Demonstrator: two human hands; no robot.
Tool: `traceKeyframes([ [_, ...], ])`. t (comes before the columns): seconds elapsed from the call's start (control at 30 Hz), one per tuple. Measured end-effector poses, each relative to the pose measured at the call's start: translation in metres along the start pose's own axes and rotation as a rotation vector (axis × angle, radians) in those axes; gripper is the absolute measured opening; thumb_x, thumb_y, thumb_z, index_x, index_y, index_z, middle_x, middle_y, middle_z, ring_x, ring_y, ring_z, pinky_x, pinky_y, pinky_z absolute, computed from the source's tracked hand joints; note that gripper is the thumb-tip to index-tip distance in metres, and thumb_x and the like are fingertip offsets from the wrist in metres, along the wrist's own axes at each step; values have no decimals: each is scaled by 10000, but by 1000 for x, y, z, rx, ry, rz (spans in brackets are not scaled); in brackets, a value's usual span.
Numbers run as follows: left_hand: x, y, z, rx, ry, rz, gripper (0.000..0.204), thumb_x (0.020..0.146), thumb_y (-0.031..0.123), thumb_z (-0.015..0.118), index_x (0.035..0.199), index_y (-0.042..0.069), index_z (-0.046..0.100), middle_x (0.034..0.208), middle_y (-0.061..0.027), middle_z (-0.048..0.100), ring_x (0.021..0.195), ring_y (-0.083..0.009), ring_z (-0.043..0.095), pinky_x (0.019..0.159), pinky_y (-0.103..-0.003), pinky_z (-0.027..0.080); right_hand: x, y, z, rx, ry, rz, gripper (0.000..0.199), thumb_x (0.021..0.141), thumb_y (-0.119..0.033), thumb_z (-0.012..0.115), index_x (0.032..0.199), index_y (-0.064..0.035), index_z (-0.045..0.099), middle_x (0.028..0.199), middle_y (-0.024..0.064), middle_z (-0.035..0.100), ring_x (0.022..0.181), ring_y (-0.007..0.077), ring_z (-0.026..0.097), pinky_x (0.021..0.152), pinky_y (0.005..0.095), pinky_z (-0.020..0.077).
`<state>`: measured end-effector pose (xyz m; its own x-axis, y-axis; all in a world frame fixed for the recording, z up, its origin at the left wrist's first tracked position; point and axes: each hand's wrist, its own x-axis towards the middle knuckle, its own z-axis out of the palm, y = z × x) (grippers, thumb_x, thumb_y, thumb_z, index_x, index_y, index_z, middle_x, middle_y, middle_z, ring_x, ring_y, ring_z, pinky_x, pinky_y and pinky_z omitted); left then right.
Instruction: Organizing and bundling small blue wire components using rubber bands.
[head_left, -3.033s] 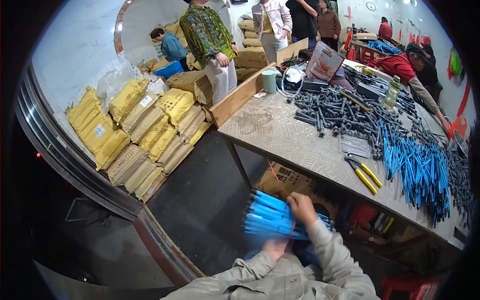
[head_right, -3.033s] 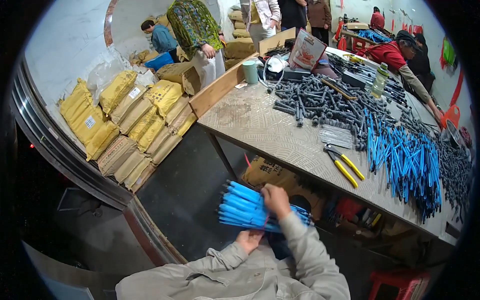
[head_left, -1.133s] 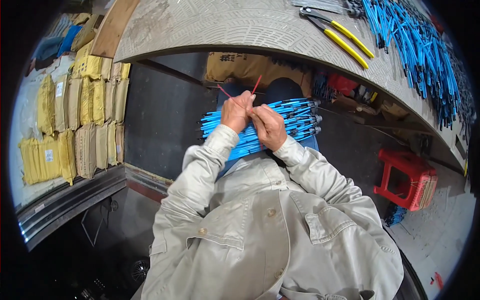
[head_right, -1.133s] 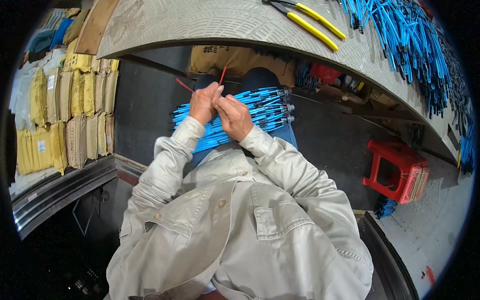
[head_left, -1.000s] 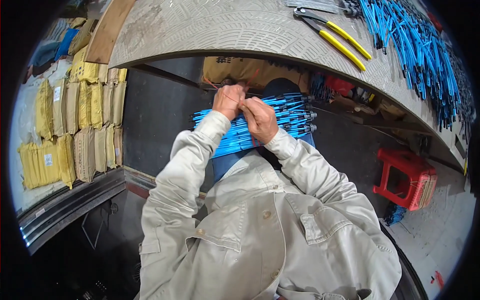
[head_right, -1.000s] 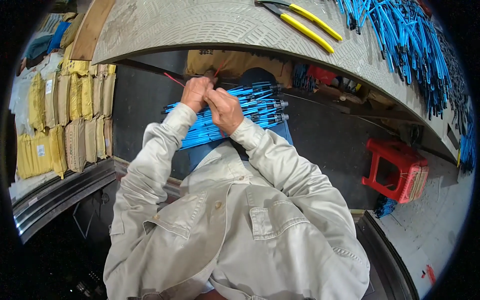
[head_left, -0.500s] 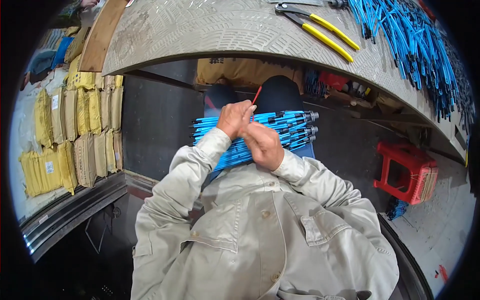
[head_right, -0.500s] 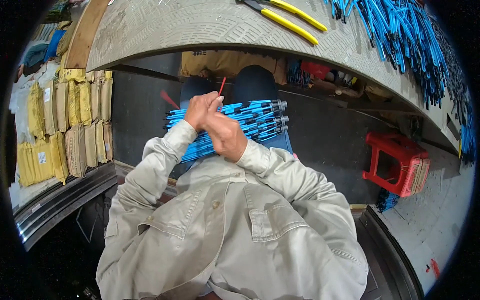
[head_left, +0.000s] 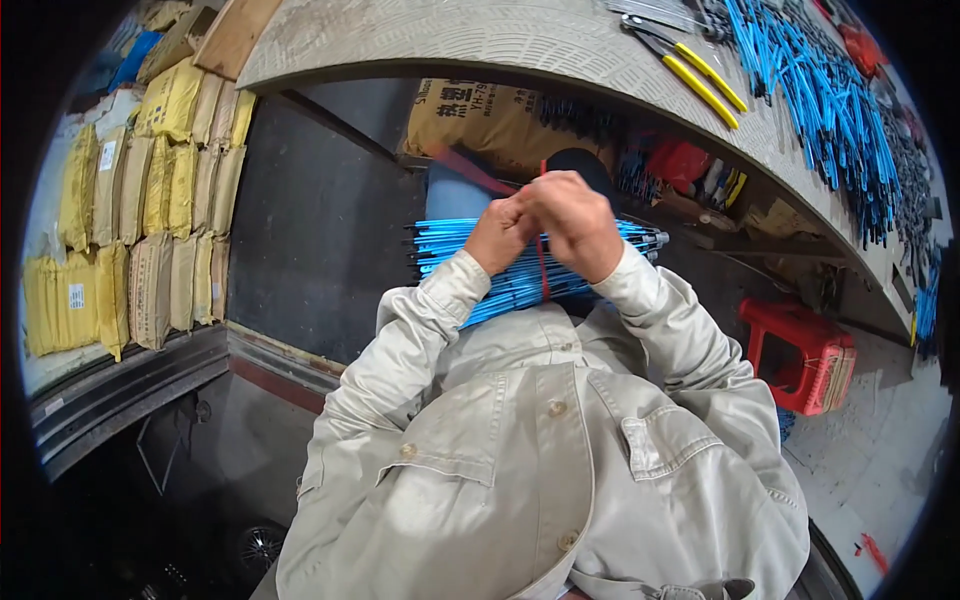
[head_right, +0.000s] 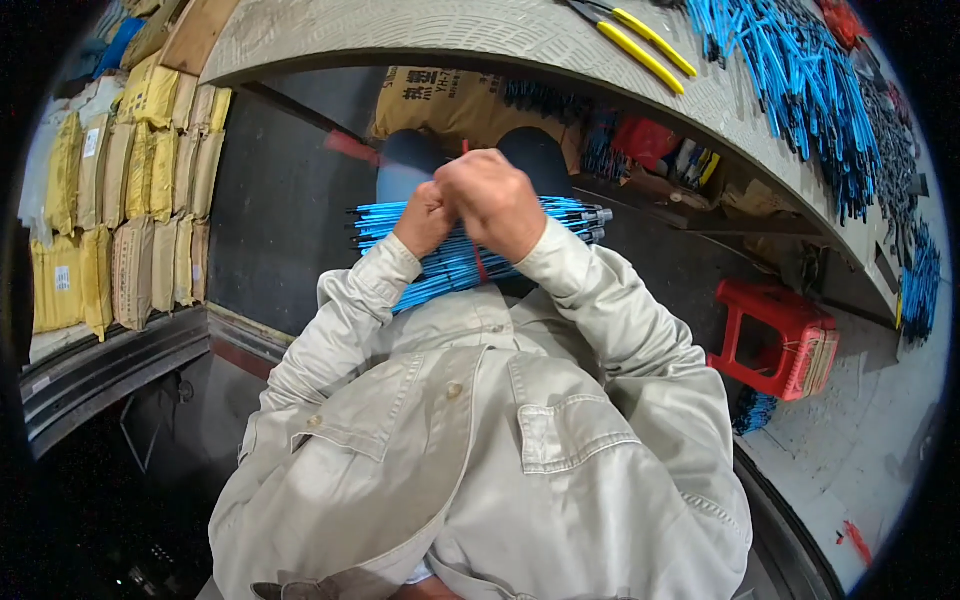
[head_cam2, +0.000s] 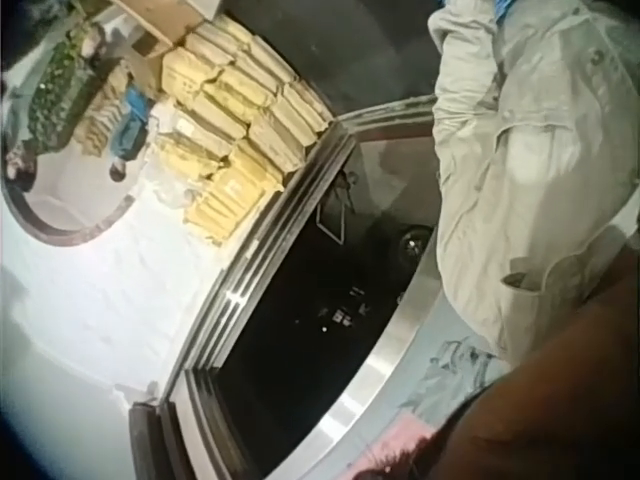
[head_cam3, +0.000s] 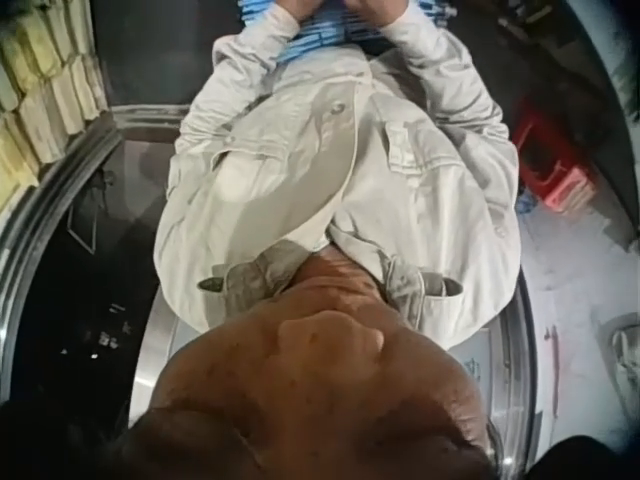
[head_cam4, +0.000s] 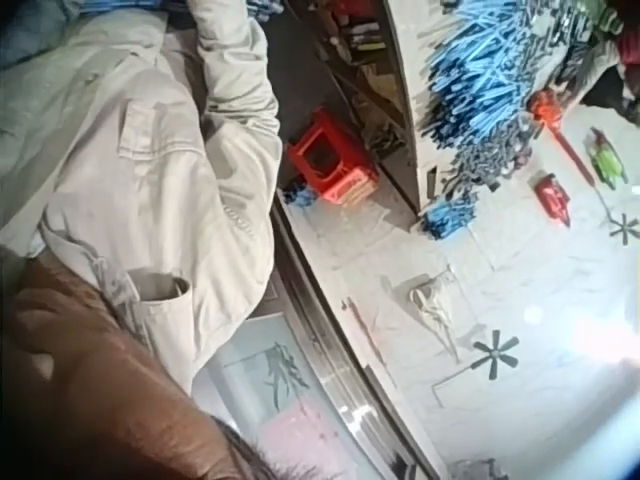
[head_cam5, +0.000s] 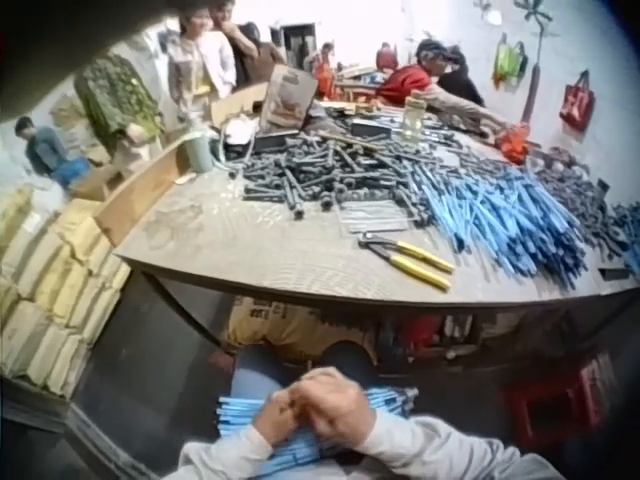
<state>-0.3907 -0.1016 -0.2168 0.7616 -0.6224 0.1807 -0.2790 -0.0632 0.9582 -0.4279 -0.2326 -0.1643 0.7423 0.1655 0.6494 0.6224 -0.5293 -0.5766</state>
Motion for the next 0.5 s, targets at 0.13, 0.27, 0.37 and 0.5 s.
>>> traceKeyframes([
  [0.13, 4, 11, 1, -107, -23, -217, 282, 867, 205, 516, 657, 17, 524, 595, -66, 539, 472, -176, 420, 487, -330, 377, -13, 1, -30, -226, 58, 467, 140, 766, 48, 540, 884, 1, 597, 765, 56, 628, 647, 168, 572, 566, 265, 459],
  [0.27, 7, 7, -7, 27, -5, -265, 331, 875, 216, 508, 616, 10, 513, 548, -61, 511, 466, -173, 395, 481, -320, 368, -33, -38, -83, 271, -485, 875, 92, 879, -44, 495, 896, -4, 577, 673, 17, 584, 438, 114, 491, 426, 221, 384],
  [0.37, 10, 7, -1, -39, 17, -276, 331, 872, 207, 511, 608, 7, 506, 518, -64, 490, 456, -180, 389, 475, -321, 363, -43, -61, -76, 754, -294, 1155, 146, 879, -61, 498, 1008, -10, 542, 754, 42, 581, 475, 124, 495, 474, 219, 408],
  [0.5, 13, 10, 1, -31, 45, -272, 330, 870, 204, 511, 607, 6, 501, 510, -68, 485, 448, -188, 388, 470, -326, 360, -58, -44, -104, -625, 248, 799, 388, 851, -82, 556, 1221, -25, 456, 1079, 136, 515, 949, 218, 498, 849, 309, 404],
])
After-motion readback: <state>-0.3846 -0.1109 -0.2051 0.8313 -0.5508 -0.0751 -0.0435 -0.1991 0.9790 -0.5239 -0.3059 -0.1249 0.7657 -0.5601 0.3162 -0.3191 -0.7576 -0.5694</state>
